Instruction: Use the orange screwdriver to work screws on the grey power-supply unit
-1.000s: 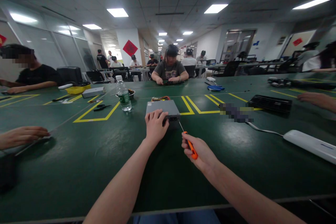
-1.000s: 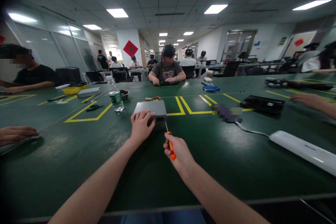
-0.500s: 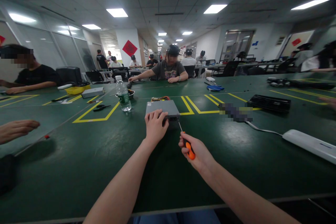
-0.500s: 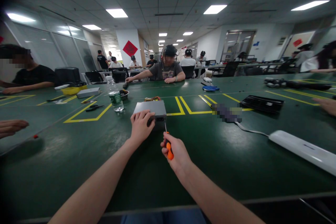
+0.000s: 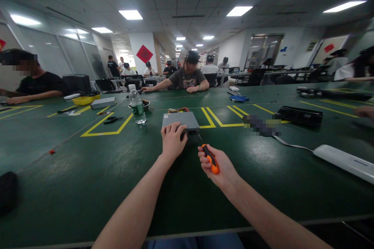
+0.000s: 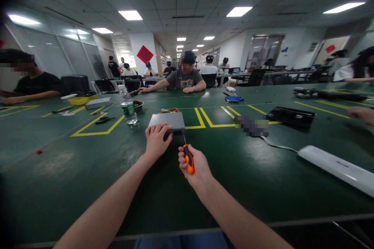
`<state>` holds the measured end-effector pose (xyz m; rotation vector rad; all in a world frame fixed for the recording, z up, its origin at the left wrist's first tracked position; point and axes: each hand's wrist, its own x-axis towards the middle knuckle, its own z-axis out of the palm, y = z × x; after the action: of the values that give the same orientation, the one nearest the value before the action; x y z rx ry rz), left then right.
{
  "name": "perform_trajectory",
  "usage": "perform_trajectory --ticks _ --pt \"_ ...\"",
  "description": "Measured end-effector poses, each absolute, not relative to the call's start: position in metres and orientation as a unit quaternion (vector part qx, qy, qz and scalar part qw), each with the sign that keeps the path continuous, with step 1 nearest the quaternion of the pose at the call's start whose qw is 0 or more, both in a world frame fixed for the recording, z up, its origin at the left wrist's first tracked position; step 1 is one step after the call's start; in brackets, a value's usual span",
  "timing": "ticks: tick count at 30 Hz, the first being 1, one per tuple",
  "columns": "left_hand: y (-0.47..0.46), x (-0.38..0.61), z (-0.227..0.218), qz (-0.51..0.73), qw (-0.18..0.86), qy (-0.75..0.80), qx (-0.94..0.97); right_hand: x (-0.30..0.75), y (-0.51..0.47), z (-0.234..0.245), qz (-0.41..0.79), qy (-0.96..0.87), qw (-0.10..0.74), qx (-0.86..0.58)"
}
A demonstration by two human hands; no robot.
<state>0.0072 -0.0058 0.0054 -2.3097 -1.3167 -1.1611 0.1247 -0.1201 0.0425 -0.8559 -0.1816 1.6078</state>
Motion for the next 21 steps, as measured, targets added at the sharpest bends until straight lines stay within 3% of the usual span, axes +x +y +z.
perform_trajectory --ticks 8,15,17,21 --pt "-0.007 0.001 0.007 -0.394 0.12 -0.425 -0.806 0.136 -0.13 0.039 0.682 -0.131 0.594 -0.406" --pt "-0.001 -0.001 0.005 -0.459 0.098 -0.47 -0.747 0.157 -0.092 0.031 0.53 -0.208 0.679 -0.462" --pt "0.005 -0.003 0.002 -0.495 0.043 -0.538 -0.681 0.16 -0.077 0.027 0.505 -0.228 0.69 -0.466" --pt "0.017 -0.009 -0.001 -0.52 -0.165 -0.605 -0.58 0.16 -0.059 0.018 0.509 -0.267 0.67 -0.47"
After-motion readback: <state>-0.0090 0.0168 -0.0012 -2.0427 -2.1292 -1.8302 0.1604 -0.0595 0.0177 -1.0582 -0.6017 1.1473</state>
